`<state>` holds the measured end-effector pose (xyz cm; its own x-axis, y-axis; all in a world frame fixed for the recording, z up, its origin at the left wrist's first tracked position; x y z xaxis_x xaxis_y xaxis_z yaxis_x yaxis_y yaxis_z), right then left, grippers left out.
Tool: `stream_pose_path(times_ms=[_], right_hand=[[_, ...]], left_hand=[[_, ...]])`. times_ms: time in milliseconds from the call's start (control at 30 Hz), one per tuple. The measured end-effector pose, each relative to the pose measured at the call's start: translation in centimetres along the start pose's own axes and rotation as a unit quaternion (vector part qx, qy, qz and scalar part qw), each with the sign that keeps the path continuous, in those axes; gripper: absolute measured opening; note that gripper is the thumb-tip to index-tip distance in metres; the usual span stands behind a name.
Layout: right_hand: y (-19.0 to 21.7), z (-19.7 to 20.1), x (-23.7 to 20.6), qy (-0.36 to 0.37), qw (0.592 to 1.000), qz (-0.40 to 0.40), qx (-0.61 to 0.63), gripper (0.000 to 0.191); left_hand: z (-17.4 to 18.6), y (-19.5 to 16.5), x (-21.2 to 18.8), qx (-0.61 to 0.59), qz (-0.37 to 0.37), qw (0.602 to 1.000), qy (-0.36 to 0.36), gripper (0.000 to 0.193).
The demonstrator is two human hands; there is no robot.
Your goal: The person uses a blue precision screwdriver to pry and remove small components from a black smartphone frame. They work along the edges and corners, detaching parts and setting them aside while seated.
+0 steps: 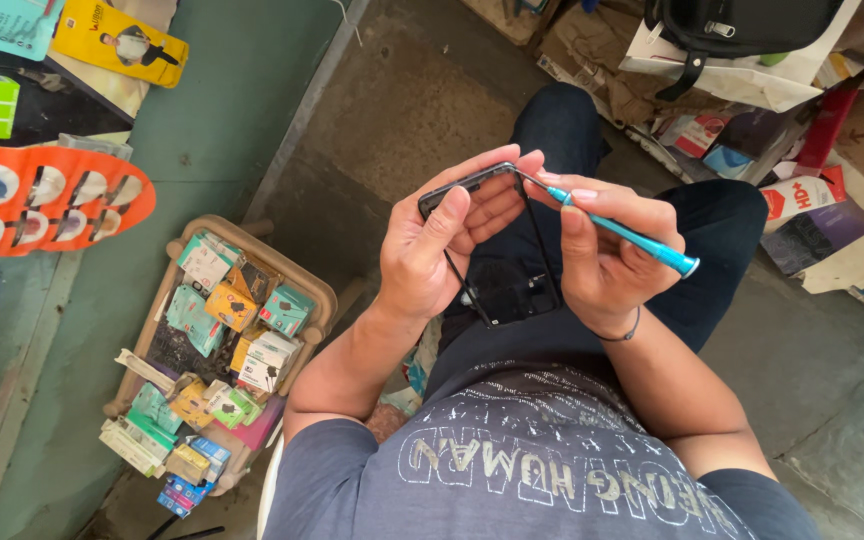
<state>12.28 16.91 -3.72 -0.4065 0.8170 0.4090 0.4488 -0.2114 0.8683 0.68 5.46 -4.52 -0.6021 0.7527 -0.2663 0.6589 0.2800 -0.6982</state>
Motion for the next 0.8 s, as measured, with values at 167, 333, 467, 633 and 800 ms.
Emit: stream_pose_path(times_ms=[167, 333, 467, 633, 800], right_hand=[[-0.4, 0.2, -0.3, -0.019, 1.0, -0.012, 0.001, 0.013], [-0.9, 0.3, -0.7, -0.046, 0.999, -0.027, -0.001, 0.013], [-1.1, 0.3, -0.8, -0.05, 0.998, -0.034, -0.008, 0.014], [-1.3, 0.3, -0.8, -0.039, 0.998, -0.053, -0.019, 0.016], [-2.0, 0.5, -1.0, -0.053, 0.995, -0.088, 0.019, 0.017]], left_hand=[[-0.1, -0.2, 0.0, 0.014, 0.002, 1.0, 0.01, 0.052], [-0.1, -0.5, 0.0, 0.018, 0.004, 1.0, 0.018, 0.052], [0.0, -0.5, 0.0, 0.027, 0.006, 0.999, 0.016, 0.052], [0.1, -0.5, -0.1, 0.036, 0.002, 0.999, 0.014, 0.052], [0.2, -0.4, 0.0, 0.044, -0.004, 0.999, 0.026, 0.053]])
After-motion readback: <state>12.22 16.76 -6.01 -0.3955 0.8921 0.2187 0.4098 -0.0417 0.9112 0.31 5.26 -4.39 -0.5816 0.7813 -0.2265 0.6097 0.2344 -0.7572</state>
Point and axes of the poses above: each hand's wrist, its own x-axis towards the middle knuckle, its own z-axis out of the back of the hand, y = z × x, the point moved 6 cm from there along x, towards the middle knuckle, and after that the axes turned 12 degrees about -y, right-handed, at the moved point
